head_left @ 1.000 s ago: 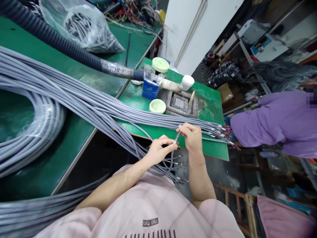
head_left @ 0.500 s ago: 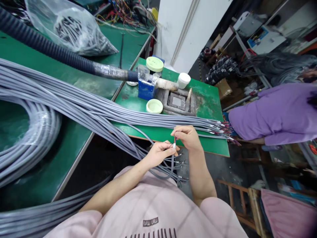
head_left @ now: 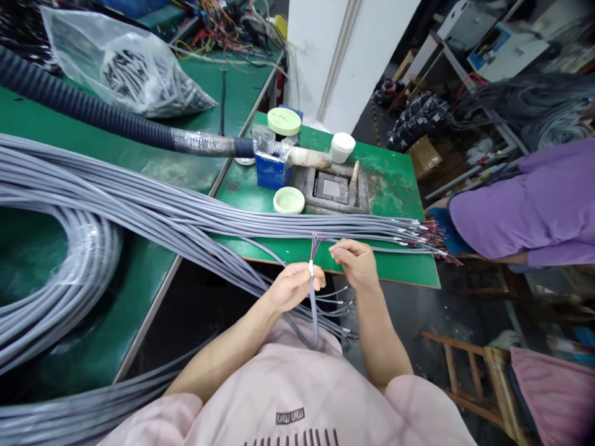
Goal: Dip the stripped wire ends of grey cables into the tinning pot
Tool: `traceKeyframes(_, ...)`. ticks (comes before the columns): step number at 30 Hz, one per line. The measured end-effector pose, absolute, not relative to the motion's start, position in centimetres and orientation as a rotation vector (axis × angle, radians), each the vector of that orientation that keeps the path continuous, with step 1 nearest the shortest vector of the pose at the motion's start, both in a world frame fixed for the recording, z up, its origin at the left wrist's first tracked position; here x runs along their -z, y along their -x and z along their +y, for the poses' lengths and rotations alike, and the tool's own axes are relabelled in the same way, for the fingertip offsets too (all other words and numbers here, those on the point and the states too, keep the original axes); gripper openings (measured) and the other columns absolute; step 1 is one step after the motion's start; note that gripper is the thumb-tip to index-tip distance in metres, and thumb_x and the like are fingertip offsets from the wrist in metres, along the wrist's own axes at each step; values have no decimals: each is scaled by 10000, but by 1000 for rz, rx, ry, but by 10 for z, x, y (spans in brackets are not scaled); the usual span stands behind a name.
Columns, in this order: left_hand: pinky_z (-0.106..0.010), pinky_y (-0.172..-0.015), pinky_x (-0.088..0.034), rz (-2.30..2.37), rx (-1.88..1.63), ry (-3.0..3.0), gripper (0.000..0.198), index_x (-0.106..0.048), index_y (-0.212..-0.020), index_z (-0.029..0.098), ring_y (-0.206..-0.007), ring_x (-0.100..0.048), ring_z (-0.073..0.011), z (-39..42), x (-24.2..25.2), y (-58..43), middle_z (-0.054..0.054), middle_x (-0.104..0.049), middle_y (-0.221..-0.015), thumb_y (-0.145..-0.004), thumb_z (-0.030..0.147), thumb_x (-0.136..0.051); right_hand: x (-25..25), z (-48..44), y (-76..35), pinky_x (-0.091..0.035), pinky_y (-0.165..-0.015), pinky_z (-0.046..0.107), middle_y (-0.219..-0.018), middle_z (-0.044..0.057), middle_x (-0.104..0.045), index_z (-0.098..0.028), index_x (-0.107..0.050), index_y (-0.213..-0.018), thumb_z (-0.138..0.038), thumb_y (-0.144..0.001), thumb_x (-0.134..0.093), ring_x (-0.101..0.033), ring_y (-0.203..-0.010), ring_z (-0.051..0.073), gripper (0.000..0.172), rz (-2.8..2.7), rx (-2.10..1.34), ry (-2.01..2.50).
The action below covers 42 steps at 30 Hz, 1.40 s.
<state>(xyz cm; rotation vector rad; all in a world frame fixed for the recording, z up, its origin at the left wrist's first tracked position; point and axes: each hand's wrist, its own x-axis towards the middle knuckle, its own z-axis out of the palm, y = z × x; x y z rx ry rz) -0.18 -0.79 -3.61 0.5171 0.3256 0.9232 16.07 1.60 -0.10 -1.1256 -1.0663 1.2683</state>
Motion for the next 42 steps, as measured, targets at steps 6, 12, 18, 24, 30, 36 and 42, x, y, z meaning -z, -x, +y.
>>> traceKeyframes(6,-302,-698,-444,244,-922,-563,301,-726,-752,146,-643,-527,-147,-8,39,3,-16,-551,-525,-715,442,-760,-2,11,-160,-414,-526,213,-602,-26,-628,-207,-752,-695,-232,-656,-762,-505,-540,82,48,-1104,-1221,1104)
traceKeyframes(12,-308,-690,-443,210,-915,-579,283,-721,-738,152,-623,-510,-143,-8,39,2,-12,-531,-521,-736,433,-744,-5,8,-157,-428,-557,216,-627,-28,-645,-208,-748,-701,-223,-674,-750,-511,-543,76,31,-1156,-1190,1090)
traceKeyframes(18,-313,-697,-446,201,-917,-567,274,-715,-715,153,-596,-491,-131,-5,37,2,-3,-512,-511,-750,424,-733,-8,4,-155,-435,-594,205,-657,-36,-647,-213,-749,-731,-189,-718,-727,-536,-586,70,35,-1217,-1179,1053)
traceKeyframes(24,-304,-672,-469,301,-920,-586,256,-729,-744,157,-630,-524,-142,-9,39,3,-3,-529,-515,-693,401,-785,-12,-2,-150,-456,-646,221,-677,-16,-651,-171,-730,-732,-192,-748,-706,-581,-650,91,36,-1319,-1026,1077)
traceKeyframes(30,-284,-637,-534,462,-974,-481,287,-708,-750,183,-606,-565,-126,-4,34,-5,27,-551,-530,-598,383,-847,-13,-17,-158,-496,-735,228,-815,33,-671,-126,-710,-836,-248,-841,-645,-610,-763,103,139,-1495,-799,1025)
traceKeyframes(36,-211,-645,-547,596,-957,-411,327,-673,-808,171,-609,-582,-94,-9,20,-8,50,-577,-583,-586,335,-849,-14,-45,-160,-427,-997,289,-1064,105,-665,-100,-700,-1005,-187,-937,-514,-582,-1057,127,217,-1809,-456,1114)
traceKeyframes(42,-140,-544,-494,688,-1018,-324,102,-632,-752,180,-540,-537,-54,-11,8,-5,58,-577,-613,-776,264,-685,-27,-53,-154,-287,-1126,284,-1408,63,-509,-205,-622,-1238,-156,-979,-398,-408,-1310,103,346,-2273,-212,1256)
